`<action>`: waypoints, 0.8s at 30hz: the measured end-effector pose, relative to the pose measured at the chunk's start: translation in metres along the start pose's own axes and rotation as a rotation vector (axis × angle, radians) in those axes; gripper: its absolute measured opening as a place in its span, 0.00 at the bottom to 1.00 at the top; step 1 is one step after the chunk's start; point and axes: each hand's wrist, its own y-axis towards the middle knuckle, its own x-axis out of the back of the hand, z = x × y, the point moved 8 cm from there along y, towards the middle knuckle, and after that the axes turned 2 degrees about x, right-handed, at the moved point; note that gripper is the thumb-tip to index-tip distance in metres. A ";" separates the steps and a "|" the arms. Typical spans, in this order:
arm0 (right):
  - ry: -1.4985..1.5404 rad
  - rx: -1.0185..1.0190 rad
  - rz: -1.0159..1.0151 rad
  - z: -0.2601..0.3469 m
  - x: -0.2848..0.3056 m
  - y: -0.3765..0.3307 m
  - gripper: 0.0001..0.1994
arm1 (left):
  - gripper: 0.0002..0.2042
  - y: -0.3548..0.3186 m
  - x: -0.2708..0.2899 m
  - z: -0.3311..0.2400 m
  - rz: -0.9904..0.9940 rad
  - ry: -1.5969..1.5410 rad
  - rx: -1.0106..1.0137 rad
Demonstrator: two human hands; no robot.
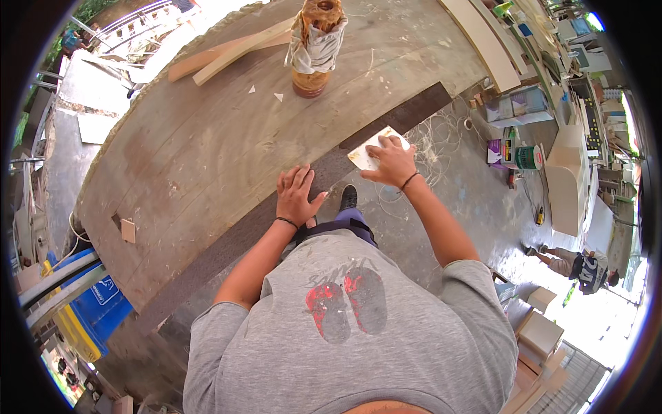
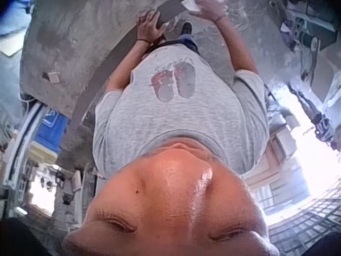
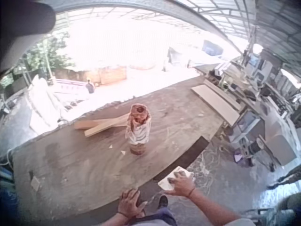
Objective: The person applies a liquid adhesive to a thin wooden strip by hand using a plastic spreader on a workbench.
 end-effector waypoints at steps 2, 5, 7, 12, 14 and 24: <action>-0.015 -0.005 0.018 -0.009 -0.004 -0.011 0.34 | 0.28 0.001 0.001 -0.001 -0.009 -0.007 -0.001; -0.011 -0.034 0.106 -0.024 -0.010 -0.030 0.32 | 0.28 0.002 0.002 -0.003 -0.018 -0.014 -0.002; -0.002 -0.063 0.259 -0.033 -0.026 -0.043 0.33 | 0.28 0.002 0.000 -0.002 -0.010 -0.015 -0.005; 0.188 -0.015 -0.196 0.000 0.003 -0.058 0.33 | 0.28 0.000 0.000 0.003 0.004 -0.083 -0.003; 0.183 0.063 -0.304 0.027 -0.002 -0.056 0.34 | 0.28 -0.005 0.000 0.007 0.003 -0.126 -0.020; 0.164 0.141 -0.456 0.095 -0.041 -0.027 0.37 | 0.28 -0.029 0.024 0.019 0.034 0.004 0.004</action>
